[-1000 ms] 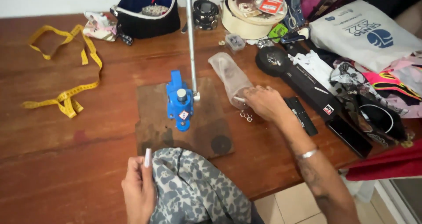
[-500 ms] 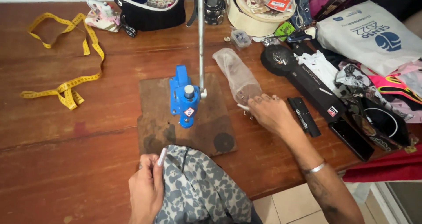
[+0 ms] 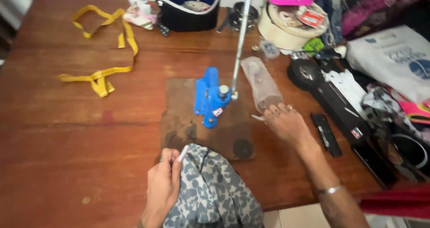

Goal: Attaching metal grommets to a leopard-print garment using a manual hand press tool.

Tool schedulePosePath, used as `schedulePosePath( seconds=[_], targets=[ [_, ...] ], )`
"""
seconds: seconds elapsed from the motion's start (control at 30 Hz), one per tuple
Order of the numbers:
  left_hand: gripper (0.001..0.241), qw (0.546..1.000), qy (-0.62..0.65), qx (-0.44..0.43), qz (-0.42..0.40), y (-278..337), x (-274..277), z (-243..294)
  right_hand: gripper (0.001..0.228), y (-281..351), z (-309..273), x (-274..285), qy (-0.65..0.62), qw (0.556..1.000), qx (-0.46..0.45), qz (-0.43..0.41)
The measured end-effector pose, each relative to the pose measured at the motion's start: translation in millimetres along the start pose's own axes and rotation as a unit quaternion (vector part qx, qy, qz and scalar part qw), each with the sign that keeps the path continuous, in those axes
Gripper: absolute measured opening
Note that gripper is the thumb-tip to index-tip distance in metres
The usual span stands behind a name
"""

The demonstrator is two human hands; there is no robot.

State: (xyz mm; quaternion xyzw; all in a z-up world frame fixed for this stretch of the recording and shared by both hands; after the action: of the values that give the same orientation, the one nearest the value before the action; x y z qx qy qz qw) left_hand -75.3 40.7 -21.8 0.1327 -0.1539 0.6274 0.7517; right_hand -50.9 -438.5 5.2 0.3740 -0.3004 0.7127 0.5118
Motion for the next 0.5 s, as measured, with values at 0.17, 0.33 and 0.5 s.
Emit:
schedulePosePath(
  seconds=[0.17,0.33,0.5],
  targets=[
    [0.014,0.999,0.000,-0.011,-0.034,-1,1,9,0.021,-44,-66,121,0.008,0.929,0.081,0.361],
    [0.014,0.999,0.026,0.012,-0.027,-2,3,11,0.041,-79,-100,126,-0.011,0.906,0.071,0.417],
    [0.019,0.998,0.023,-0.021,-0.046,-2,-2,1,0.040,-78,-118,117,-0.054,0.899,0.036,0.434]
  ],
)
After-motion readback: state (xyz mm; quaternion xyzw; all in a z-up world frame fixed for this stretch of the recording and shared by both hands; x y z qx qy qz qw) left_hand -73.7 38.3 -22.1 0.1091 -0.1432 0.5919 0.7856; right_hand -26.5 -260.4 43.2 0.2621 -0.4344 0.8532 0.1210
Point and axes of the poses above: each hand's wrist, its own y-axis away from the middle knuckle, its own x-axis out of the back of the hand, z = x × y, the point moved 1 cm from there along -y, towards the middle knuckle, and after that the axes turned 8 degrees about y, right-handed, at the moved point
